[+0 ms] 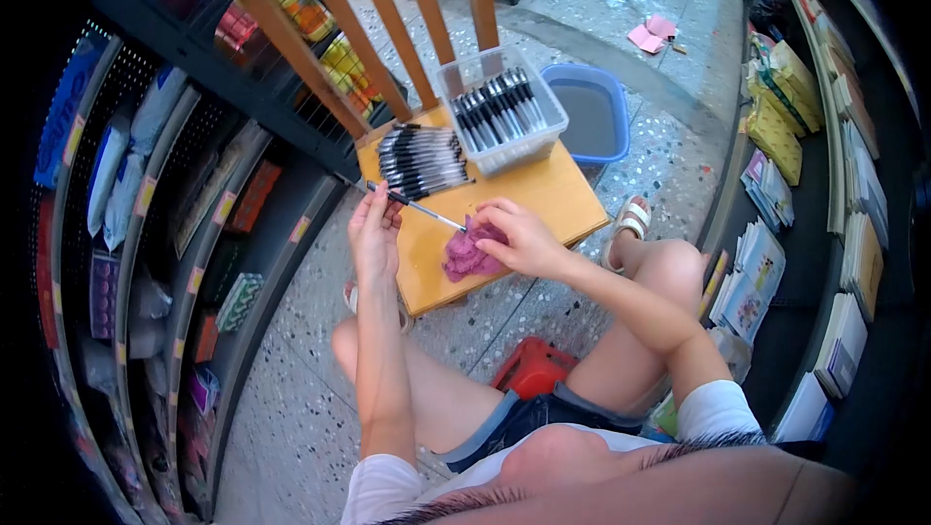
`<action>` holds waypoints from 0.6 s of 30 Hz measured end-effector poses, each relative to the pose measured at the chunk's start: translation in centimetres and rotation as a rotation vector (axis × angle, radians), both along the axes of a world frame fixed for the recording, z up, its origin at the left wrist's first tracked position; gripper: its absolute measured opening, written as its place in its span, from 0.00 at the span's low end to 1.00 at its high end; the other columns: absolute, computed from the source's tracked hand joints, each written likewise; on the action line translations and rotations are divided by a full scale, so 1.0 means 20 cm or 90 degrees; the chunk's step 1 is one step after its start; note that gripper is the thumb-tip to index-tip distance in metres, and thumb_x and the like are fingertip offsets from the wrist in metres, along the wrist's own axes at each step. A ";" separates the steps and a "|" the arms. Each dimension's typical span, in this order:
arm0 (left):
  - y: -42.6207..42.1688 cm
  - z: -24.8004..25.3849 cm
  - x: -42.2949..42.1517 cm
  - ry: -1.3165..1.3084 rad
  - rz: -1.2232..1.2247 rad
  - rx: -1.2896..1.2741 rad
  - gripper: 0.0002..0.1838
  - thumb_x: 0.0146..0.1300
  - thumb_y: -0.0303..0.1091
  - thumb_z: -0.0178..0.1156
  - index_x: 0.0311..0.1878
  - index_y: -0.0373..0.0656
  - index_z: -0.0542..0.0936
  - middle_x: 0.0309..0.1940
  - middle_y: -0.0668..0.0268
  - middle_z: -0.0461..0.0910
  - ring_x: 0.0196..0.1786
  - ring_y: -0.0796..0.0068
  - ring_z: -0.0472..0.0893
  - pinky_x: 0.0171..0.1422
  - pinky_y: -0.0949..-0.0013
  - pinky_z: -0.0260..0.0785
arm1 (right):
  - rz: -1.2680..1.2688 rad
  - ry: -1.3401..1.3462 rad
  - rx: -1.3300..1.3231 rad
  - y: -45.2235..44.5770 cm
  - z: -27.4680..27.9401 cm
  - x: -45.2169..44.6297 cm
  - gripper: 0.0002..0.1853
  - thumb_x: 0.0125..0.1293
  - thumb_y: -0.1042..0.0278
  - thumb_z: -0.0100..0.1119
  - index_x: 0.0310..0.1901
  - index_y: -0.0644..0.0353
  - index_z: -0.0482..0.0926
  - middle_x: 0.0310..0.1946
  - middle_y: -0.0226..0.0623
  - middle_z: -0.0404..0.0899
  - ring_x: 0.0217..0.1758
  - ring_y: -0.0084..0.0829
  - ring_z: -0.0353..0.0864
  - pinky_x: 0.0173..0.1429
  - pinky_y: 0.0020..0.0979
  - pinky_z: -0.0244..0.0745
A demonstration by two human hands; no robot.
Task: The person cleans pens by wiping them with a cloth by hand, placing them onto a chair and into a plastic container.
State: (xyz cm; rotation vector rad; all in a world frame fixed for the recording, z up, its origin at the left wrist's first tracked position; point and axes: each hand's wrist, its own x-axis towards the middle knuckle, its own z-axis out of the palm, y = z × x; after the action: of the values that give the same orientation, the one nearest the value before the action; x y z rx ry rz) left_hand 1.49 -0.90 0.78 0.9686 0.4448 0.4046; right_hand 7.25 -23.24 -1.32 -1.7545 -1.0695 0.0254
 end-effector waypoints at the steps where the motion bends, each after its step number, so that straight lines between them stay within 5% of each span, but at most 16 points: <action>1: 0.00 0.00 0.02 0.004 -0.017 -0.001 0.12 0.63 0.34 0.58 0.49 0.42 0.75 0.36 0.68 0.80 0.36 0.84 0.77 0.38 0.81 0.65 | -0.012 0.033 0.007 0.00 0.01 0.01 0.10 0.56 0.74 0.58 0.40 0.64 0.73 0.40 0.45 0.74 0.35 0.40 0.78 0.42 0.34 0.73; 8: -0.08 0.23 0.24 -0.025 -0.023 0.077 0.16 0.62 0.31 0.58 0.52 0.45 0.68 0.37 0.65 0.81 0.32 0.84 0.77 0.33 0.83 0.66 | -0.060 0.085 0.027 -0.04 0.23 0.14 0.10 0.56 0.75 0.58 0.41 0.64 0.72 0.33 0.39 0.73 0.35 0.33 0.77 0.40 0.31 0.72; 18: -0.29 0.39 0.89 0.011 -0.120 0.228 0.19 0.61 0.31 0.60 0.53 0.38 0.69 0.35 0.63 0.81 0.32 0.81 0.78 0.33 0.82 0.65 | -0.304 -0.060 0.006 -0.15 0.32 0.43 0.05 0.55 0.80 0.53 0.35 0.65 0.74 0.31 0.41 0.74 0.38 0.43 0.76 0.42 0.36 0.71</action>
State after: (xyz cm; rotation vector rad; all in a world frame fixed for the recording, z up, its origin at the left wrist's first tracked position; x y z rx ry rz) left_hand 19.25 -6.72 8.48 1.3508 0.2977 0.3094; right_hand 15.90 -26.33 5.01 -1.9765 -0.6897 -0.3601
